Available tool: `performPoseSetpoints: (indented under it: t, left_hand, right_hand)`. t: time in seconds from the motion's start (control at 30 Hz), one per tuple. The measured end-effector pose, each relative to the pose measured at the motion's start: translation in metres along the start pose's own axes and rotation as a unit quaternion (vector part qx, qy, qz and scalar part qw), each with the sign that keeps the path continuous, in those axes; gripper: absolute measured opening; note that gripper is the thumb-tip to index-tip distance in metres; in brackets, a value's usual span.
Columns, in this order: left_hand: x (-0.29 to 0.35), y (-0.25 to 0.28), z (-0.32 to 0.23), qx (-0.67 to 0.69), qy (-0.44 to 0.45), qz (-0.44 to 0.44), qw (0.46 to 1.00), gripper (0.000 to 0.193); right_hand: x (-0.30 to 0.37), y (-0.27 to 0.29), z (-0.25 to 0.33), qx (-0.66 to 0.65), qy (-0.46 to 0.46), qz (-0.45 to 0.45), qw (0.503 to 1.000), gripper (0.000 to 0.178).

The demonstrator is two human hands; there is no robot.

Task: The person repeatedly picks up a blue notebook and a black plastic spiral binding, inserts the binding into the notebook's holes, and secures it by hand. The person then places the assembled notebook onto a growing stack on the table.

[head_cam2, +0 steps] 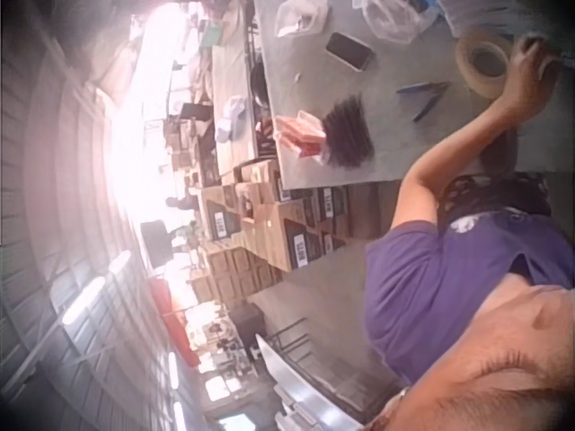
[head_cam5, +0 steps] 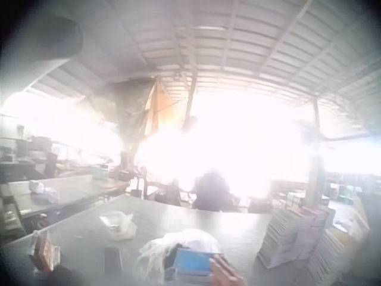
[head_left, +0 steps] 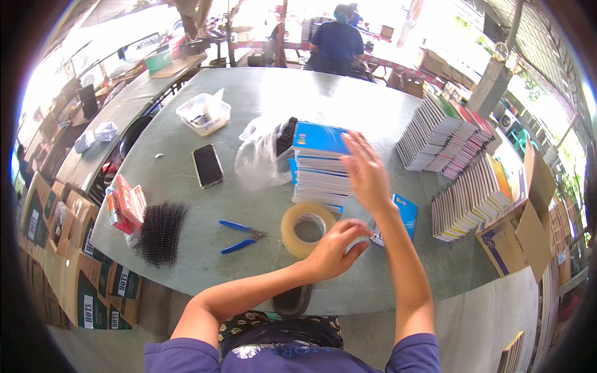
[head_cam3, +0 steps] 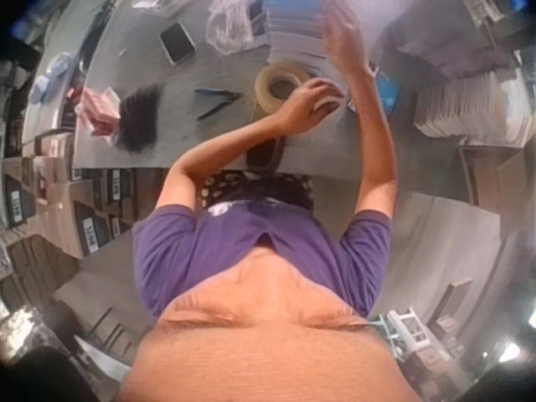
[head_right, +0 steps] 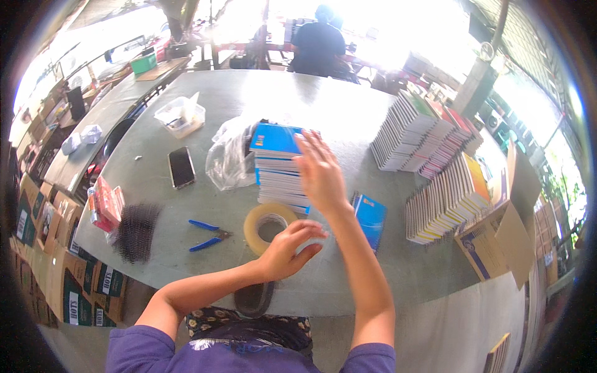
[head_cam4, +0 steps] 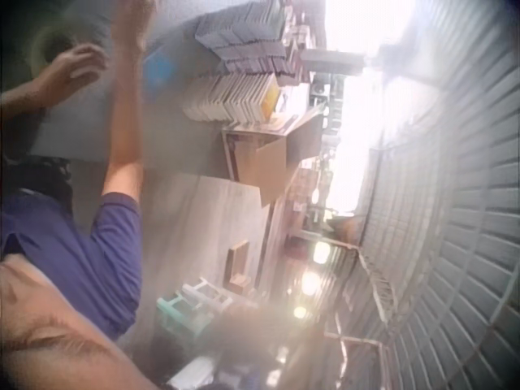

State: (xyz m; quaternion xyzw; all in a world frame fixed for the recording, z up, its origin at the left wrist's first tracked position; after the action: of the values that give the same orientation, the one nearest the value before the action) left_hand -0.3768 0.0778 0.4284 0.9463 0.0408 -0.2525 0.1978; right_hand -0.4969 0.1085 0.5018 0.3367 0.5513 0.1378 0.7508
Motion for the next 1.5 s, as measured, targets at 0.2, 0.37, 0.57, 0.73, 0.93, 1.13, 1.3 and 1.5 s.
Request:
performPoseSetpoints:
  t: [0.2, 0.37, 0.57, 0.73, 0.93, 1.13, 1.3, 1.5]
  left_hand:
    - [0.096, 0.135, 0.026, -0.129, 0.101, -0.079, 0.983, 0.014]
    - [0.099, 0.159, 0.039, 0.008, 0.255, -0.204, 0.945, 0.032]
    - [0.018, 0.108, 0.063, 0.385, 0.175, -0.106, 0.9, 0.035]
    - [0.019, 0.086, 0.089, 0.106, 0.157, -0.038, 0.981, 0.028]
    - [0.048, 0.12, 0.084, -0.177, 0.057, -0.012, 0.982, 0.027]
    - [0.17, 0.295, 0.132, -0.524, 0.397, -0.158, 0.736, 0.025]
    - [0.194, 0.294, 0.148, -0.584, 0.38, -0.131, 0.705, 0.021]
    - [0.154, 0.287, 0.145, -0.443, 0.451, -0.189, 0.752, 0.017]
  right_hand:
    - [-0.018, -0.044, 0.029, 0.103, 0.026, 0.053, 0.993, 0.028]
    - [0.001, -0.013, 0.063, -0.174, -0.105, -0.025, 0.979, 0.026]
    - [0.101, -0.009, 0.045, -0.326, -0.317, -0.211, 0.865, 0.032]
    - [0.079, 0.009, 0.066, -0.073, -0.148, -0.089, 0.982, 0.05]
    - [0.075, -0.058, 0.082, 0.01, -0.03, 0.136, 0.99, 0.02]
    - [0.08, -0.056, 0.065, -0.038, -0.167, 0.174, 0.97, 0.02]
    - [0.116, -0.029, 0.005, -0.367, -0.463, 0.057, 0.805, 0.028]
    - [0.159, -0.091, 0.006, -0.591, -0.472, 0.08, 0.649, 0.025]
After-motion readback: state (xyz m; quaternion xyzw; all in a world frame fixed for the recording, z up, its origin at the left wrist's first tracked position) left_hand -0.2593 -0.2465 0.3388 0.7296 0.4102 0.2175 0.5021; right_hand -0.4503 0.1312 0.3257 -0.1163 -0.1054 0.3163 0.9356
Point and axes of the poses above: each hand's wrist, its own x-axis away from the middle knuckle, its own y-axis out of the back of the hand, z = x × y, the point moved 6 cm from there along -x, towards the middle knuckle, and after that the axes turned 4 degrees about y, right-handed, at the moved point
